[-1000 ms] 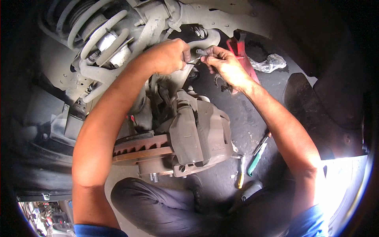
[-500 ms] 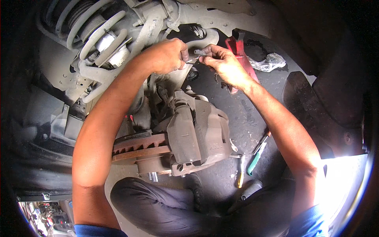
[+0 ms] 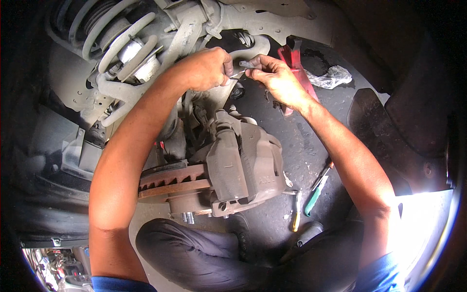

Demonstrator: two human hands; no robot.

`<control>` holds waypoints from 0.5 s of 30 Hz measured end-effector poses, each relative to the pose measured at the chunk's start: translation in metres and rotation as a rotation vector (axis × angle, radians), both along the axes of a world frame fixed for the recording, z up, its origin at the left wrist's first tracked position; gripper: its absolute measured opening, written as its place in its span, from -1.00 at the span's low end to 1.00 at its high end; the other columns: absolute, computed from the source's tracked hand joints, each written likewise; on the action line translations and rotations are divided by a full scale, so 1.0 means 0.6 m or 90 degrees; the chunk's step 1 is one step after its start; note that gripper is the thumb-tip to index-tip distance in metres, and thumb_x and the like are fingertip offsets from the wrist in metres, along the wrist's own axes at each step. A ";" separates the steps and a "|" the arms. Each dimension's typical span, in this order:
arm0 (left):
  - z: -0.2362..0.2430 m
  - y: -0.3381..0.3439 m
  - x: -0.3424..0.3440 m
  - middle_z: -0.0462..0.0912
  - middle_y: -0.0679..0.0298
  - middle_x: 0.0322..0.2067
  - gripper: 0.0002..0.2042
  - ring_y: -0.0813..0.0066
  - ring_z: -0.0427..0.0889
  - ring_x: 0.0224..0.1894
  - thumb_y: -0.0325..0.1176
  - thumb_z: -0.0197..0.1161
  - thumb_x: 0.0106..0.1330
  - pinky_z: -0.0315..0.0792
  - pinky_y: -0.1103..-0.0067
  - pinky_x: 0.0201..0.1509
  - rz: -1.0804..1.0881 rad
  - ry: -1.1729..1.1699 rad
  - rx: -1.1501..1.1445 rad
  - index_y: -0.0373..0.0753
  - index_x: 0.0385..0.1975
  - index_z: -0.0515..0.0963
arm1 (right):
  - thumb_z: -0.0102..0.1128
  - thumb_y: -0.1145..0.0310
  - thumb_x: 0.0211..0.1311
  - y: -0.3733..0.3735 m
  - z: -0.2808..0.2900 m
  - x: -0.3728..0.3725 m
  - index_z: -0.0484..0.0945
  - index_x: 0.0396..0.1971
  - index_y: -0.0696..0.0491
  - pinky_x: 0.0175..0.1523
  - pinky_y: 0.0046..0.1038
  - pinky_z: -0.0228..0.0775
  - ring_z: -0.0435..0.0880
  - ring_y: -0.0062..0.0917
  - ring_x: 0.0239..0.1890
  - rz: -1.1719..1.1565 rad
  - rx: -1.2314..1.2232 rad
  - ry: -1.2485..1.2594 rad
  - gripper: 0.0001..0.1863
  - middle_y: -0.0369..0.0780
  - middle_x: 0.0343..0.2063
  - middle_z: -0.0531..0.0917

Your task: The recorder is inspecting and manipulating a brake line near a car's brake assembly using pliers.

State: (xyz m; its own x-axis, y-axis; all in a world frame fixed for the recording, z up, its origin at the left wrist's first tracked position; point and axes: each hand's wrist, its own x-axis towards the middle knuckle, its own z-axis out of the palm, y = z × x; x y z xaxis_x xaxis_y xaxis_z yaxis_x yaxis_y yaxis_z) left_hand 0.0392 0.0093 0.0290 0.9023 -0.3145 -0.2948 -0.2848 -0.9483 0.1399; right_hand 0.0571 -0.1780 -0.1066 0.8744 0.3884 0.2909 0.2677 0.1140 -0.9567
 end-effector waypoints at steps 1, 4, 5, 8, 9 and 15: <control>0.001 0.000 -0.001 0.76 0.01 -0.27 -0.70 0.29 0.72 -0.21 -0.46 0.39 0.22 0.55 0.39 -0.04 0.001 0.000 0.000 -0.45 -0.08 0.64 | 0.34 0.34 0.34 0.001 0.001 -0.002 0.66 -0.18 0.16 -0.06 -0.52 0.43 0.57 -0.69 -0.25 0.003 0.014 0.005 -0.80 -0.29 -0.35 0.69; 0.002 -0.002 -0.001 0.76 0.01 -0.26 -0.70 0.30 0.72 -0.19 -0.46 0.39 0.22 0.55 0.39 -0.03 0.001 0.002 0.011 -0.45 -0.08 0.64 | 0.34 0.35 0.35 0.001 0.000 -0.002 0.65 -0.17 0.17 -0.06 -0.53 0.43 0.57 -0.70 -0.24 0.006 0.022 0.010 -0.80 -0.29 -0.34 0.70; 0.002 -0.003 -0.001 0.76 0.00 -0.25 -0.70 0.30 0.72 -0.19 -0.47 0.39 0.22 0.55 0.39 -0.02 0.004 0.008 0.009 -0.45 -0.07 0.64 | 0.34 0.36 0.35 0.000 0.000 -0.001 0.65 -0.16 0.17 -0.06 -0.54 0.44 0.57 -0.70 -0.24 0.007 0.017 0.009 -0.80 -0.29 -0.33 0.70; 0.004 -0.002 0.000 0.76 0.00 -0.24 -0.69 0.29 0.72 -0.19 -0.46 0.40 0.22 0.55 0.40 -0.01 0.003 0.009 0.008 -0.45 -0.06 0.64 | 0.32 0.36 0.35 0.000 0.002 -0.001 0.65 -0.16 0.18 -0.06 -0.54 0.45 0.58 -0.70 -0.24 0.009 0.018 0.007 -0.80 -0.29 -0.31 0.71; 0.002 0.001 0.000 0.76 0.00 -0.24 -0.69 0.28 0.73 -0.19 -0.46 0.40 0.22 0.55 0.40 -0.01 -0.001 0.006 0.007 -0.45 -0.06 0.64 | 0.32 0.36 0.35 0.001 0.002 -0.001 0.65 -0.16 0.18 -0.06 -0.54 0.45 0.58 -0.70 -0.24 0.010 0.018 0.007 -0.80 -0.29 -0.31 0.71; -0.014 0.011 0.012 0.75 0.08 -0.28 -0.67 0.35 0.70 -0.22 -0.46 0.45 0.21 0.55 0.45 -0.02 -0.004 0.026 -0.177 -0.44 -0.05 0.64 | 0.30 0.30 0.41 0.000 -0.006 0.003 0.65 -0.17 0.05 -0.22 -0.61 0.36 0.47 -0.78 -0.36 0.016 0.028 0.003 -0.85 -0.45 -0.37 0.63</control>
